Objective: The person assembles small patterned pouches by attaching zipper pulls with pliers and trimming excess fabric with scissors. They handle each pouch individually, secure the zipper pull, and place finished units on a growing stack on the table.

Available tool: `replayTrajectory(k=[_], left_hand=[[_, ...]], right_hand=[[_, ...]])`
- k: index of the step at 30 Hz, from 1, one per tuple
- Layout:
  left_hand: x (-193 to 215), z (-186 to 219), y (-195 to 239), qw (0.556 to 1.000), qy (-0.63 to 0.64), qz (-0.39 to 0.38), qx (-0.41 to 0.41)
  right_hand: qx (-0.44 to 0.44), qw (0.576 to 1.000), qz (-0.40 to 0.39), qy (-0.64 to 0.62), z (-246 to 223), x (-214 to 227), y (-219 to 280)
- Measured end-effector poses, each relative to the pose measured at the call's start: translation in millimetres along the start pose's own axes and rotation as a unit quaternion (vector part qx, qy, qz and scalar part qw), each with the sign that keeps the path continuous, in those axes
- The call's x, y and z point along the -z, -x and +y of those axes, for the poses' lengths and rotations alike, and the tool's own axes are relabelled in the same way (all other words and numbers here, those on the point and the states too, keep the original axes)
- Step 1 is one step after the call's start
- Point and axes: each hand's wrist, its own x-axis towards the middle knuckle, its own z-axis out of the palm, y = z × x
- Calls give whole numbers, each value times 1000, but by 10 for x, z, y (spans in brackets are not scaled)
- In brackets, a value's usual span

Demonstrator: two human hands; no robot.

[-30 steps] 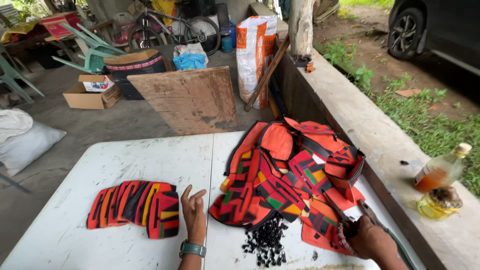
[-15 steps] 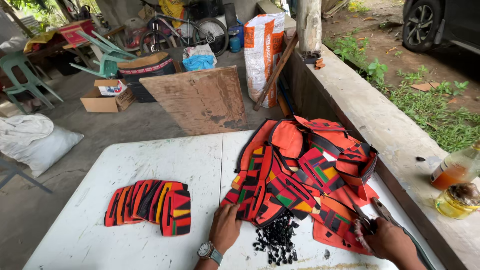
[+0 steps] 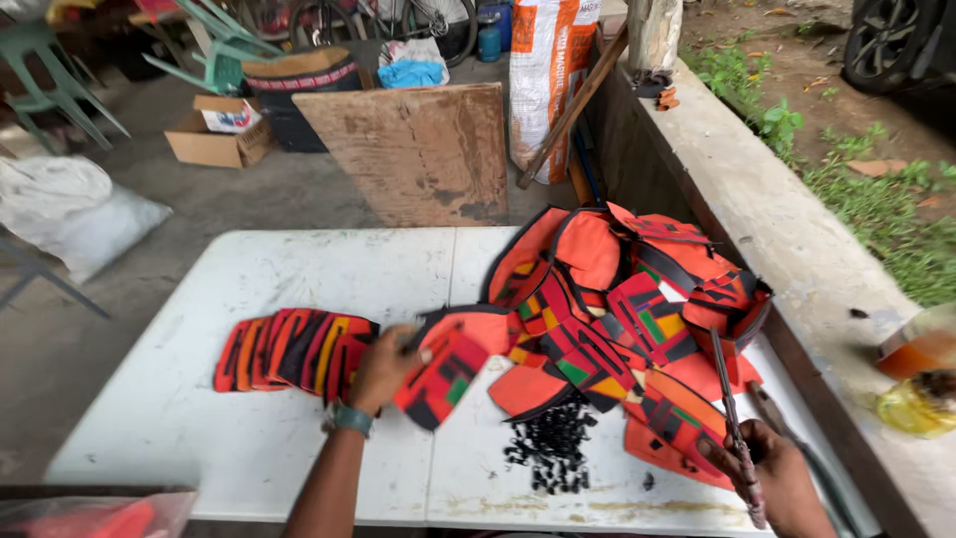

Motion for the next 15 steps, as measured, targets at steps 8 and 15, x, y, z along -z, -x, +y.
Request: replayTrajectory(k=[8, 15], left_hand=[[-241, 15, 421, 967, -211, -19, 144], [-254, 70, 72, 980, -124, -31, 155]], right_hand=[[83, 994, -72, -10, -206, -515, 267], [-61, 983, -172, 7, -862, -912, 825]])
